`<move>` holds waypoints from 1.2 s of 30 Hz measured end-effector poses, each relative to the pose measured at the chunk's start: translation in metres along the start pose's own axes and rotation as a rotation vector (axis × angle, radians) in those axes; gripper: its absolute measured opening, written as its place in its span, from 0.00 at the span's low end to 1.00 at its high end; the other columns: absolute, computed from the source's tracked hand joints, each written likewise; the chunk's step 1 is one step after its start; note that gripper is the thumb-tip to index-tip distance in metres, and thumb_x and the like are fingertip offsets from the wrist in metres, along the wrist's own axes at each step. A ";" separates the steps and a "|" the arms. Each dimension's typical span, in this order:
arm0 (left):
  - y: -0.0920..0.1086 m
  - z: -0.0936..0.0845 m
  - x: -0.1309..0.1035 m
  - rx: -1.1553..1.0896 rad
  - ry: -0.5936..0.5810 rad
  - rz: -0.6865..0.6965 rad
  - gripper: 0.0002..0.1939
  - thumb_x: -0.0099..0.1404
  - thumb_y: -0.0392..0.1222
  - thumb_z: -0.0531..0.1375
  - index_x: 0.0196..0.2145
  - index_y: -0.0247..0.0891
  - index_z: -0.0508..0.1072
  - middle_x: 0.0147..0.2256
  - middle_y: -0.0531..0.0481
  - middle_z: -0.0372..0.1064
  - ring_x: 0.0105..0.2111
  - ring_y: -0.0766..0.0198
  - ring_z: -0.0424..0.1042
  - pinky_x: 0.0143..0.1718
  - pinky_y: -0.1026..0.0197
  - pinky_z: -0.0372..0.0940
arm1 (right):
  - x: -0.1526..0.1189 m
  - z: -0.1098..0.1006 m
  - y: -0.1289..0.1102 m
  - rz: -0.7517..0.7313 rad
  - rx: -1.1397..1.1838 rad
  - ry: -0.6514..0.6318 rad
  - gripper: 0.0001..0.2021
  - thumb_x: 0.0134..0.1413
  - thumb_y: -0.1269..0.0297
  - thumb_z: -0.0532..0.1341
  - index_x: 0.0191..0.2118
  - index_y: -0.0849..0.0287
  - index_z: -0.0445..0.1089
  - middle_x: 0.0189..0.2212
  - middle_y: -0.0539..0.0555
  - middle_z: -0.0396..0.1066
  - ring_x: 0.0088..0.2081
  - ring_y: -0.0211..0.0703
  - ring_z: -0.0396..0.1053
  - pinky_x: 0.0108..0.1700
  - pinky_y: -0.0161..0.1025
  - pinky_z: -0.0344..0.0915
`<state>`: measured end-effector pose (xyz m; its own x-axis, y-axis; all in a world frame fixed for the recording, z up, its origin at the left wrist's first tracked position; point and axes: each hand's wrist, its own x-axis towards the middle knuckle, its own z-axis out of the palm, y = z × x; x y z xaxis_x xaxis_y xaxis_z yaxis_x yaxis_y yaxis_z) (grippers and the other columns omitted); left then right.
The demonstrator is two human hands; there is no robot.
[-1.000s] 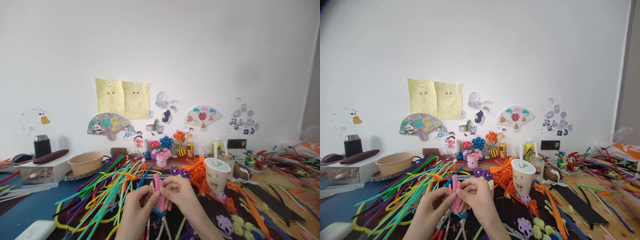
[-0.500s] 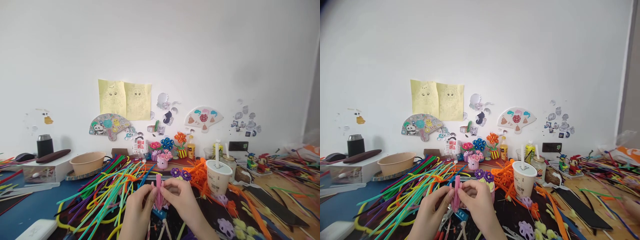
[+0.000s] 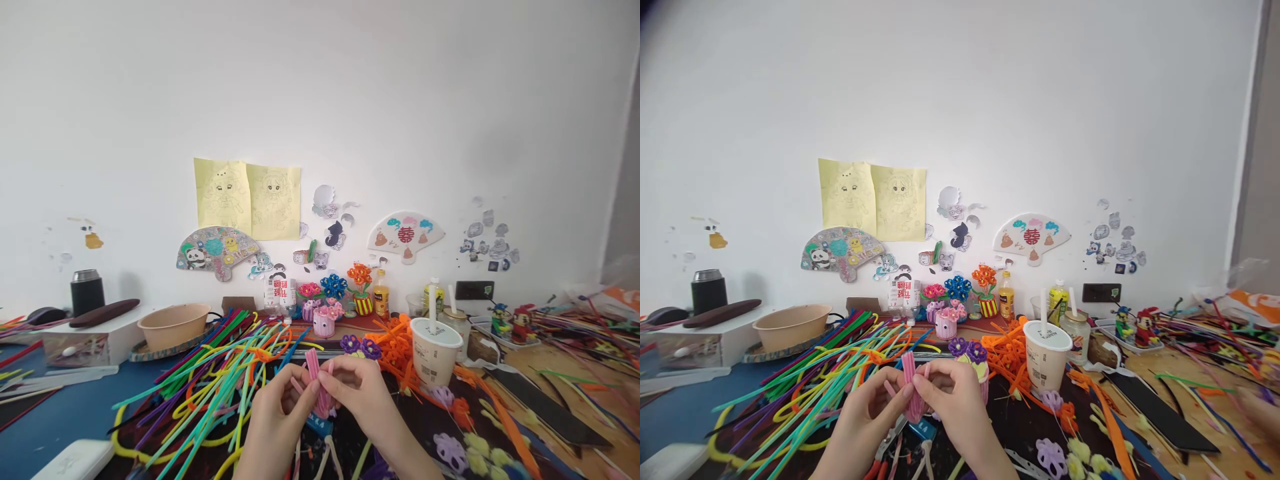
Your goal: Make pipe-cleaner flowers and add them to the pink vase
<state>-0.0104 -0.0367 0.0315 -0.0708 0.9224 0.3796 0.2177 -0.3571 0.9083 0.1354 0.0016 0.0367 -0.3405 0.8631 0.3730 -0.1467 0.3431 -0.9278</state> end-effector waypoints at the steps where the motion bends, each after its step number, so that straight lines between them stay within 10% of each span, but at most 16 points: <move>1: 0.000 0.000 -0.001 0.001 0.006 0.009 0.18 0.58 0.56 0.60 0.28 0.36 0.70 0.22 0.55 0.62 0.22 0.67 0.62 0.24 0.67 0.57 | 0.000 0.000 -0.001 0.004 0.009 0.001 0.18 0.45 0.49 0.67 0.27 0.63 0.72 0.21 0.49 0.67 0.23 0.35 0.64 0.25 0.30 0.62; 20: 0.013 -0.002 -0.008 0.127 0.077 0.297 0.08 0.62 0.45 0.59 0.28 0.40 0.73 0.25 0.54 0.69 0.25 0.65 0.67 0.27 0.68 0.62 | -0.005 -0.001 -0.015 -0.202 -0.065 -0.013 0.12 0.51 0.55 0.65 0.31 0.59 0.77 0.27 0.51 0.69 0.29 0.39 0.66 0.31 0.34 0.63; 36: 0.010 -0.001 -0.008 0.121 0.112 0.227 0.12 0.63 0.50 0.57 0.29 0.39 0.68 0.25 0.55 0.65 0.25 0.65 0.65 0.28 0.66 0.63 | -0.003 0.000 -0.004 -0.092 0.103 0.001 0.12 0.48 0.56 0.67 0.31 0.60 0.71 0.20 0.46 0.66 0.21 0.34 0.66 0.25 0.31 0.64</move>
<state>-0.0080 -0.0482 0.0378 -0.1123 0.7963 0.5943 0.3547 -0.5266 0.7726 0.1367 -0.0023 0.0391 -0.3199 0.8303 0.4563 -0.2716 0.3810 -0.8837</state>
